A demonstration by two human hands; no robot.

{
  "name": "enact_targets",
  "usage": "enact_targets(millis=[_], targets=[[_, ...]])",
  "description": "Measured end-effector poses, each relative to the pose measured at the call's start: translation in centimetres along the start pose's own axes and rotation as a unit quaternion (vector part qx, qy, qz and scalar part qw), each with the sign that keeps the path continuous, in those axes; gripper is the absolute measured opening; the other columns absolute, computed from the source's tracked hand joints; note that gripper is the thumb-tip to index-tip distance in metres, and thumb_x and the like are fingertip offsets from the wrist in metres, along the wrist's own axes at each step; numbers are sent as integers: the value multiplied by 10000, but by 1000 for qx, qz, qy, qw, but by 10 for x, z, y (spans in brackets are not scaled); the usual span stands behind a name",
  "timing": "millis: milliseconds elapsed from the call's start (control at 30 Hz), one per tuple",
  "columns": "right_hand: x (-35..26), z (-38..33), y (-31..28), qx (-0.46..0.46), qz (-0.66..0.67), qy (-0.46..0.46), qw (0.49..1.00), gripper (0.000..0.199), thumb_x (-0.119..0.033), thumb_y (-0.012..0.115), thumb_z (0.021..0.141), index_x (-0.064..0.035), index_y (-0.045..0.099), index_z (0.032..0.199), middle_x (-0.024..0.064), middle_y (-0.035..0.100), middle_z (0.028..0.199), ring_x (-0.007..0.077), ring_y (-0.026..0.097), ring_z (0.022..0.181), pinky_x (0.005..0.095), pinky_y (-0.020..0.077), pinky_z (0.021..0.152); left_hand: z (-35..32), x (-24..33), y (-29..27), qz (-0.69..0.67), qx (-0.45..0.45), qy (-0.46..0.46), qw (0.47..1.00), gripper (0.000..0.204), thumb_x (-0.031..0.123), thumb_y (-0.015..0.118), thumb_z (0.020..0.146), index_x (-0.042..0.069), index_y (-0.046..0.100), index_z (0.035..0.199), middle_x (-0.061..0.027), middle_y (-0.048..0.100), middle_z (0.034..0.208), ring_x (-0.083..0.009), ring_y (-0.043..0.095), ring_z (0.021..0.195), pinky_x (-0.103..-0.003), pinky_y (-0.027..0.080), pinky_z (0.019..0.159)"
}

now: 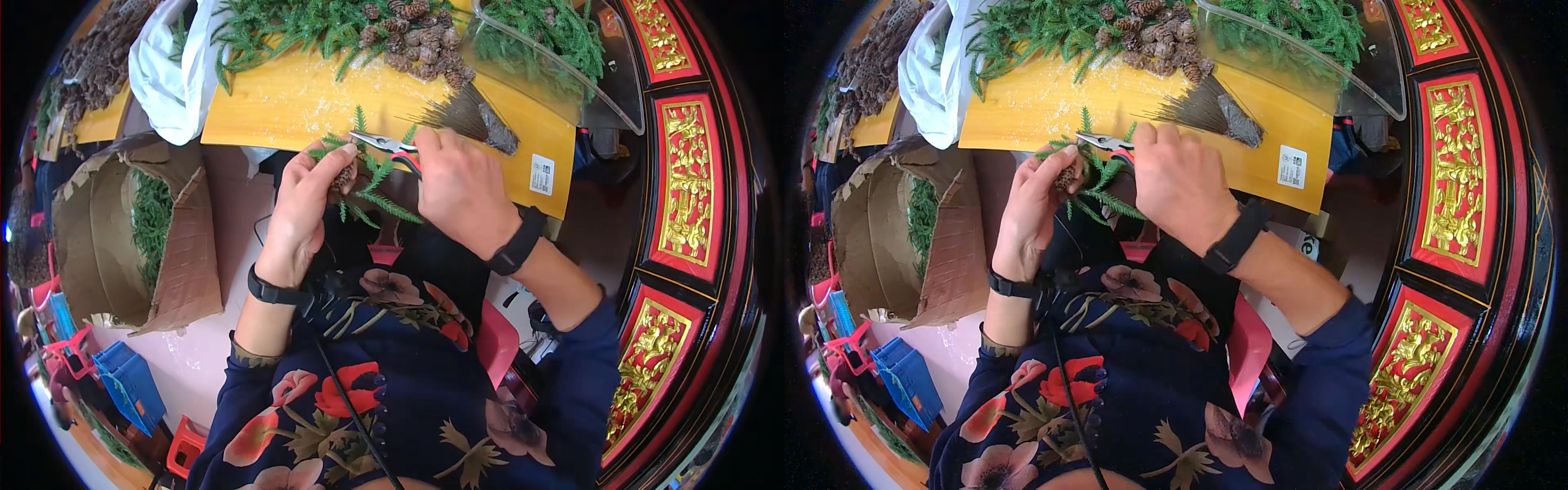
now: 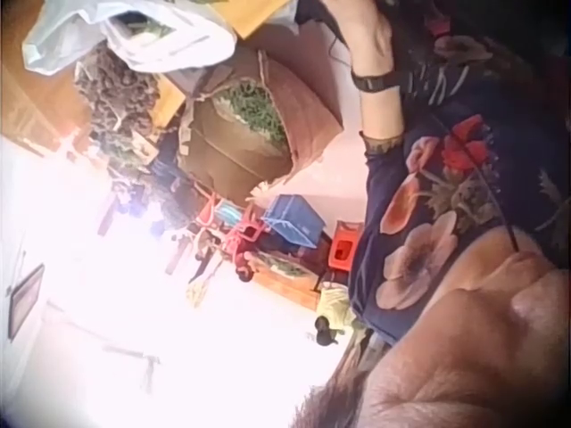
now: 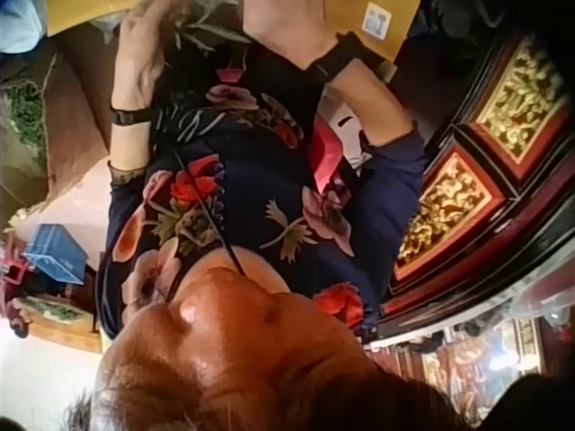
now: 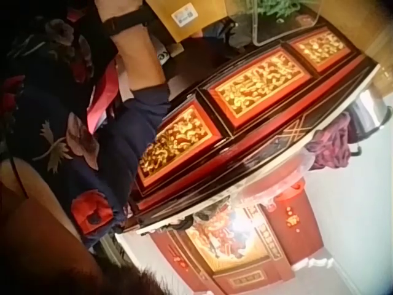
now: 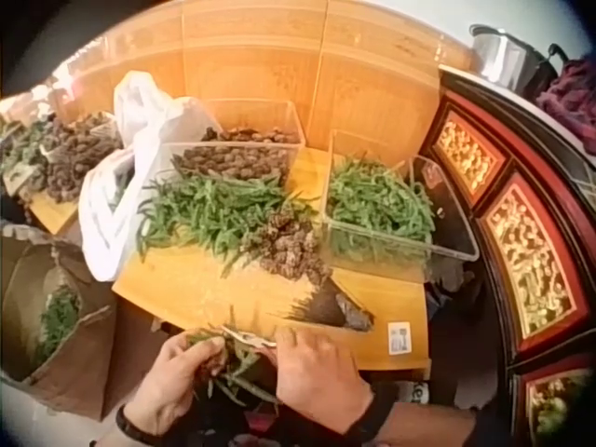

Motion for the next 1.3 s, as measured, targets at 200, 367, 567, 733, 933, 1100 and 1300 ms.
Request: enact_targets(millis=[200,367,567,733,933,1100,1300], targets=[[-32,8,-10,78,-497,-95,859,101,-178,548,788,-101,512,841,23,450,713,202,502,639,362,402,532,0,-11,1,-63,11,-47,997,170,217,566,909,76,591,818,34,524,667,-46,434,587,-211,282,529],[-33,14,-24,50,-352,-91,930,137,-172,574,781,-74,516,858,69,511,769,262,549,713,387,431,600,-2,-9,-4,-91,21,8,996,114,153,555,910,43,583,911,21,550,730,-50,465,654,-202,337,599],[-12,11,-27,-54,28,-11,998,215,-132,586,764,-17,530,937,175,583,877,373,573,838,444,445,701,-14,7,-3,-53,46,82,994,147,76,532,917,16,554,1050,7,578,838,-47,499,750,-198,389,710],[-3,8,-24,-128,98,31,987,287,-109,560,759,0,526,1023,215,595,894,407,566,883,467,441,741,-17,8,3,-26,0,109,994,189,84,539,937,15,546,1112,-7,606,930,-54,532,834,-205,413,781],[2,5,-22,-226,141,69,961,317,-114,535,772,3,525,1066,221,599,912,414,567,905,461,444,775,-22,9,5,-5,-10,112,994,225,123,563,945,7,542,1137,-32,630,998,-79,563,905,-220,429,848],[4,0,-19,-241,191,38,951,347,-117,518,780,17,518,1100,241,594,971,408,566,955,447,444,833,-25,6,4,-4,-14,110,994,225,122,570,942,3,543,1131,-39,634,1001,-84,569,920,-225,434,860],[6,-4,-16,-215,147,-3,965,371,-109,506,788,39,494,1128,253,588,1004,407,560,983,447,444,859,-23,8,6,8,-21,105,994,229,117,574,940,-5,541,1131,-49,641,992,-89,576,922,-229,441,860]])
Point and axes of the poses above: each hand's wrist, its own z-axis towards the middle knuckle, its own y-axis out of the palm, x = y × z, the point moved 3 cm from there along z, towards the middle knuckle
